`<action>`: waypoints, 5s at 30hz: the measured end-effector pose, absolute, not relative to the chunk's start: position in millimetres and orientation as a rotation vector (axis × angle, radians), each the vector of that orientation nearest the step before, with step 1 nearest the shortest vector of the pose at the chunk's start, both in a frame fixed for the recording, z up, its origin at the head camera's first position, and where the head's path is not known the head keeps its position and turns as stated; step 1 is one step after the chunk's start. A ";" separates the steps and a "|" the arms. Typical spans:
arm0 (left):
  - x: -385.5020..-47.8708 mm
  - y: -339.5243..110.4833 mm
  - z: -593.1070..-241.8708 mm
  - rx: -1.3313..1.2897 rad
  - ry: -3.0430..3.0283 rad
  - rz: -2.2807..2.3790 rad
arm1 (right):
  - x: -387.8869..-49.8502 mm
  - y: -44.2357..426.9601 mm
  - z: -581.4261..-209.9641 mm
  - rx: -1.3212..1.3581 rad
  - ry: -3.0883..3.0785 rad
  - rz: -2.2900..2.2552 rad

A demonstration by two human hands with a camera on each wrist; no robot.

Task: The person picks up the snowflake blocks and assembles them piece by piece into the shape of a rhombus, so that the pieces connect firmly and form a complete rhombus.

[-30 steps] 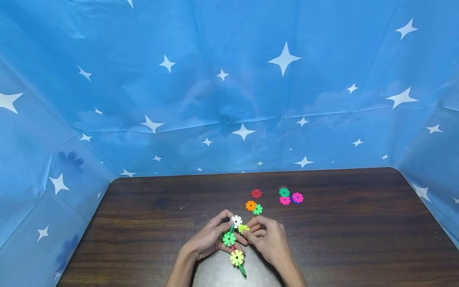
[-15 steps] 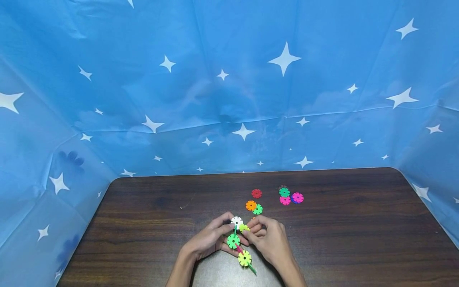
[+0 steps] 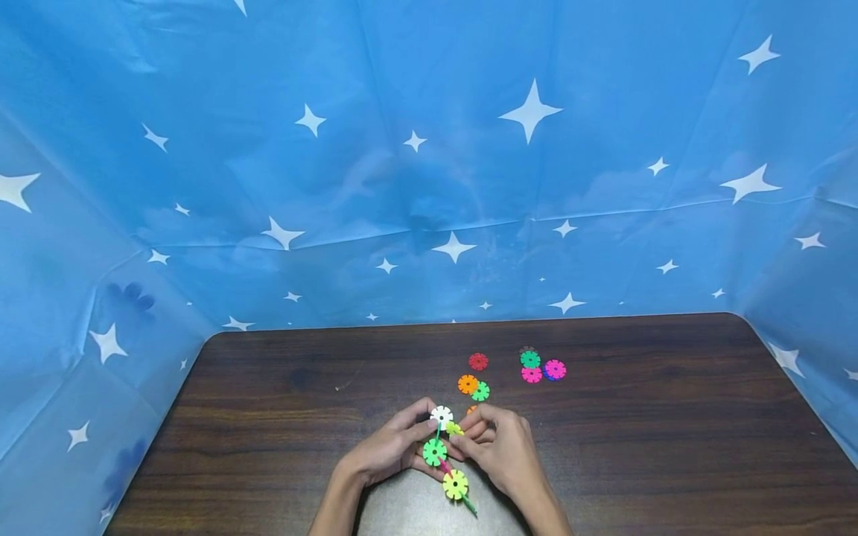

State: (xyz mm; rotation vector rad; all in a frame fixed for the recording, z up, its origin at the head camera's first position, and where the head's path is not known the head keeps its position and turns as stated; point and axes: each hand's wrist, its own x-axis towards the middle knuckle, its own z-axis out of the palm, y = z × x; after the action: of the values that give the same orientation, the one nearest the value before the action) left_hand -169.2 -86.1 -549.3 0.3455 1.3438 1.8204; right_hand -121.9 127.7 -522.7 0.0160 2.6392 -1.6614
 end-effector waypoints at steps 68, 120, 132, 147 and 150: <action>-170.8 -88.0 -552.9 0.451 1.267 1.756 | -122.7 136.7 -530.2 -0.261 2.465 -1.740; -172.9 -90.1 -549.1 0.433 1.334 1.759 | -121.1 149.6 -527.3 -0.198 2.799 -1.197; -172.1 -88.3 -548.0 0.407 1.349 1.771 | -115.7 144.2 -527.9 -0.361 2.794 -1.104; -174.2 -93.3 -545.8 0.354 1.353 1.950 | -105.1 110.9 -526.1 -0.454 2.676 -1.028; -175.1 -92.7 -546.1 0.326 1.375 1.953 | -103.7 111.0 -526.4 -0.487 2.675 -1.036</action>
State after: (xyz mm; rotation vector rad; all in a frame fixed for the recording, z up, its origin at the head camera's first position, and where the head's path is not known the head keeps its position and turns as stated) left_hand -175.1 -92.7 -546.1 0.3256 1.3746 1.9533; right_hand -103.7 111.0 -526.4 -0.4873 2.6752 -1.0356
